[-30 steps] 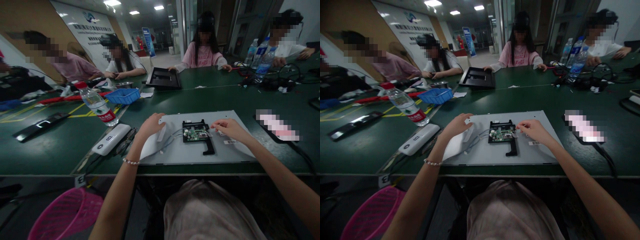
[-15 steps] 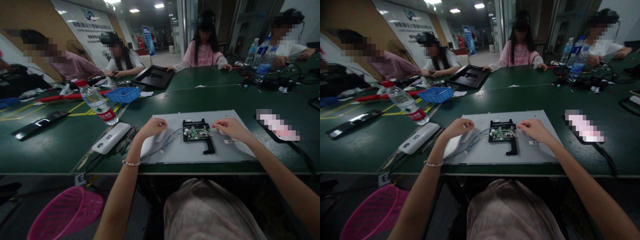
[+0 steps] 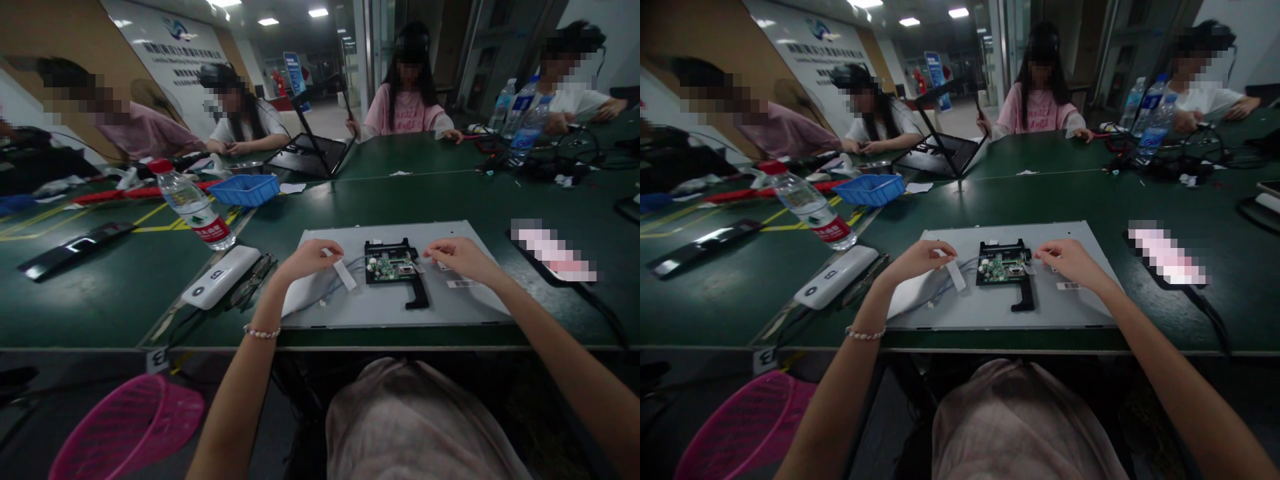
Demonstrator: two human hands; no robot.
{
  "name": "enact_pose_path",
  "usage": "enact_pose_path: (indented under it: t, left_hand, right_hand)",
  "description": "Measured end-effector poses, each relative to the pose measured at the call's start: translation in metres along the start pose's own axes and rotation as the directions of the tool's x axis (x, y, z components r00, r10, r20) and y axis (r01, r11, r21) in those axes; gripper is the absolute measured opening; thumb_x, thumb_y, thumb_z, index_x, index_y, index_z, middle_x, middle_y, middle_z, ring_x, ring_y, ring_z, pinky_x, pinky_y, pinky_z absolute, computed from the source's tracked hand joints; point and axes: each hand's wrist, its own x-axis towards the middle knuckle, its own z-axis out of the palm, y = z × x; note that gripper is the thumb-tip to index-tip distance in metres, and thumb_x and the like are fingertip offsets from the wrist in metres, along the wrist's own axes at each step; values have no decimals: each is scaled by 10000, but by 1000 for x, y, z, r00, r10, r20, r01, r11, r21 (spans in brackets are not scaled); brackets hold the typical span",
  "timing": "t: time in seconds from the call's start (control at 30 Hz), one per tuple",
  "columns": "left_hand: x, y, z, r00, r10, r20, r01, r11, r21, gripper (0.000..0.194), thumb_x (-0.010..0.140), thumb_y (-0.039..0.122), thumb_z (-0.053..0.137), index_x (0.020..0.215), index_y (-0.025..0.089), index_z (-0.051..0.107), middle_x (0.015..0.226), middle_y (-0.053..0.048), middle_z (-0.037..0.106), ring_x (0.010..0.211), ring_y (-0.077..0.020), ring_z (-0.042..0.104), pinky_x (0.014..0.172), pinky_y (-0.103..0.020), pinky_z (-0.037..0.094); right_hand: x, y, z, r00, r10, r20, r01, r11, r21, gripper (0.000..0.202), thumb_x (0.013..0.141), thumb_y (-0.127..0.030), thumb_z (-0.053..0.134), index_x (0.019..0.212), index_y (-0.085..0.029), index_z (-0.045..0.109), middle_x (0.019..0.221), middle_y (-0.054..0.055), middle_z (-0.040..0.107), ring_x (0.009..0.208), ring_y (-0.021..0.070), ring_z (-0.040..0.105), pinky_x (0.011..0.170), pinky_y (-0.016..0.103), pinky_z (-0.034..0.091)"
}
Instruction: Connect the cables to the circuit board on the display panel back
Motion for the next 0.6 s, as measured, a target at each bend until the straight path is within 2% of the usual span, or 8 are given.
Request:
enact_pose_path:
  t: [0.1, 0.2, 0.27, 0.4, 0.5, 0.6]
  left_hand:
    - [-3, 7, -1, 986, 35, -160, -3, 980, 200, 252, 821, 334, 548, 991, 179, 649, 1005, -44, 658, 754, -134, 585, 712, -264, 472]
    - [-15, 26, 4, 961, 51, -273, 46, 939, 339, 197, 859, 306, 494, 928, 174, 624, 925, -45, 634, 766, -155, 583, 725, -286, 469]
    - [-26, 43, 16, 965, 44, -257, 67, 911, 408, 174, 879, 282, 468, 910, 177, 604, 898, -45, 626, 766, -165, 590, 733, -295, 466]
    - [-45, 68, 52, 965, -40, -260, 189, 791, 582, 163, 879, 229, 473, 998, 179, 573, 982, -81, 634, 920, -225, 610, 798, -327, 460]
    - [-50, 70, 72, 953, -121, -280, 274, 740, 615, 155, 886, 219, 464, 1005, 164, 546, 961, -95, 649, 904, -244, 628, 778, -339, 465]
    - [-52, 60, 80, 939, -140, -313, 305, 759, 575, 161, 893, 228, 458, 1026, 159, 516, 931, -94, 659, 890, -251, 639, 762, -344, 474]
  right_hand:
    - [1, 3, 0, 1000, 0, 1, 0, 1000, -2, 297, 842, -382, 504, 882, -186, 725, 861, 57, 737, 749, 211, 662, 685, 322, 483]
    - [2, 5, 1, 1000, -6, -7, 6, 1000, -14, 301, 841, -383, 505, 881, -186, 730, 858, 58, 738, 748, 213, 661, 673, 318, 485]
    - [2, 6, 2, 1000, -23, -4, 23, 999, -26, 295, 843, -376, 505, 875, -191, 733, 862, 57, 737, 757, 214, 663, 683, 319, 488]
    - [2, 7, 2, 999, -33, 17, 34, 998, -44, 294, 851, -371, 499, 861, -194, 734, 875, 56, 736, 784, 222, 666, 716, 329, 492]
    - [2, 8, 3, 999, -20, 36, 22, 999, -43, 291, 849, -369, 505, 852, -189, 734, 857, 56, 735, 763, 219, 665, 714, 330, 496]
    - [2, 8, 3, 999, -19, 45, 22, 998, -51, 285, 849, -362, 508, 858, -189, 734, 856, 58, 736, 758, 218, 665, 716, 334, 495]
